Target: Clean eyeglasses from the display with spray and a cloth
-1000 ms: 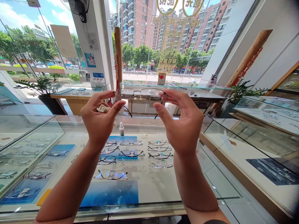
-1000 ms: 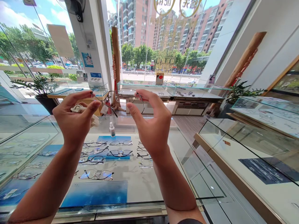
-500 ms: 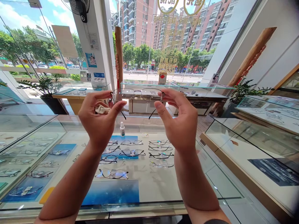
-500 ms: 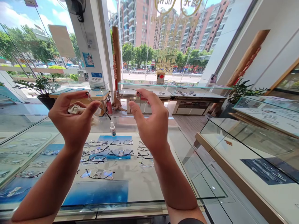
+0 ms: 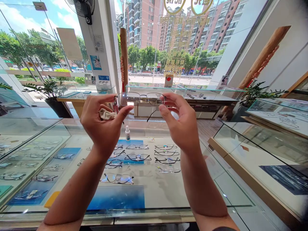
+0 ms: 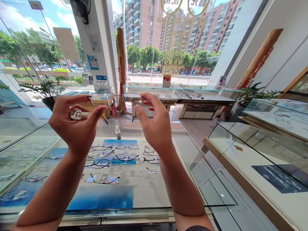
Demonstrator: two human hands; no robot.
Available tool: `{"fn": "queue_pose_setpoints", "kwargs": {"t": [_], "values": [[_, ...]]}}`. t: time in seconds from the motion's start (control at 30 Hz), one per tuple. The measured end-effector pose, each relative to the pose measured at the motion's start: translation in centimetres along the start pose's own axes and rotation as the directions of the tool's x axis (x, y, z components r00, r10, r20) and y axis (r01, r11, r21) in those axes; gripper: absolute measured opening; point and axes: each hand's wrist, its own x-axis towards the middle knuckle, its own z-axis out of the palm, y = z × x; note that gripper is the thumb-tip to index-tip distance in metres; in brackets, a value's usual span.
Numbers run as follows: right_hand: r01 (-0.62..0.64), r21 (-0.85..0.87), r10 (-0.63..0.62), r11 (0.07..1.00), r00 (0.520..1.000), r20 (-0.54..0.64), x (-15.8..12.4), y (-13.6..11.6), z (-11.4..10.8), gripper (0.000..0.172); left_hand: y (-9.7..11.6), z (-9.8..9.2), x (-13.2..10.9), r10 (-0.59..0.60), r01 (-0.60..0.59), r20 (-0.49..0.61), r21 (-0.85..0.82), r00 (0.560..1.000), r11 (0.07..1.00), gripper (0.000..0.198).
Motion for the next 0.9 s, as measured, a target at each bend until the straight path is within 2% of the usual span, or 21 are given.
{"fn": "queue_pose_setpoints", "kwargs": {"t": [0.17,0.37,0.5,0.7,0.9], "values": [[-0.015,0.027,0.014,1.0,0.999,0.032,0.2,1.0,0.3,0.033,0.4,-0.1,0.1,0.039,-0.039,0.002,-0.002,0.999,0.999,0.041],[0.008,0.057,-0.01,0.998,1.0,0.029,0.3,1.6,0.7,0.032,0.4,-0.1,0.2,0.021,-0.022,0.009,0.055,1.0,0.998,0.044],[0.112,0.014,-0.111,0.994,0.992,-0.052,0.2,1.5,1.3,0.034,0.1,0.3,0.4,-0.025,0.026,0.016,-0.023,1.0,0.999,0.045],[0.259,-0.152,-0.283,0.954,0.944,-0.168,-0.2,0.9,2.1,0.033,-0.7,1.3,0.2,-0.148,0.152,0.05,-0.116,0.988,0.981,0.05],[0.308,-0.16,-0.333,0.938,0.928,-0.166,-0.5,0.5,2.2,0.033,-1.0,1.8,-0.1,-0.117,0.122,0.054,-0.109,0.992,0.987,0.053]]}}
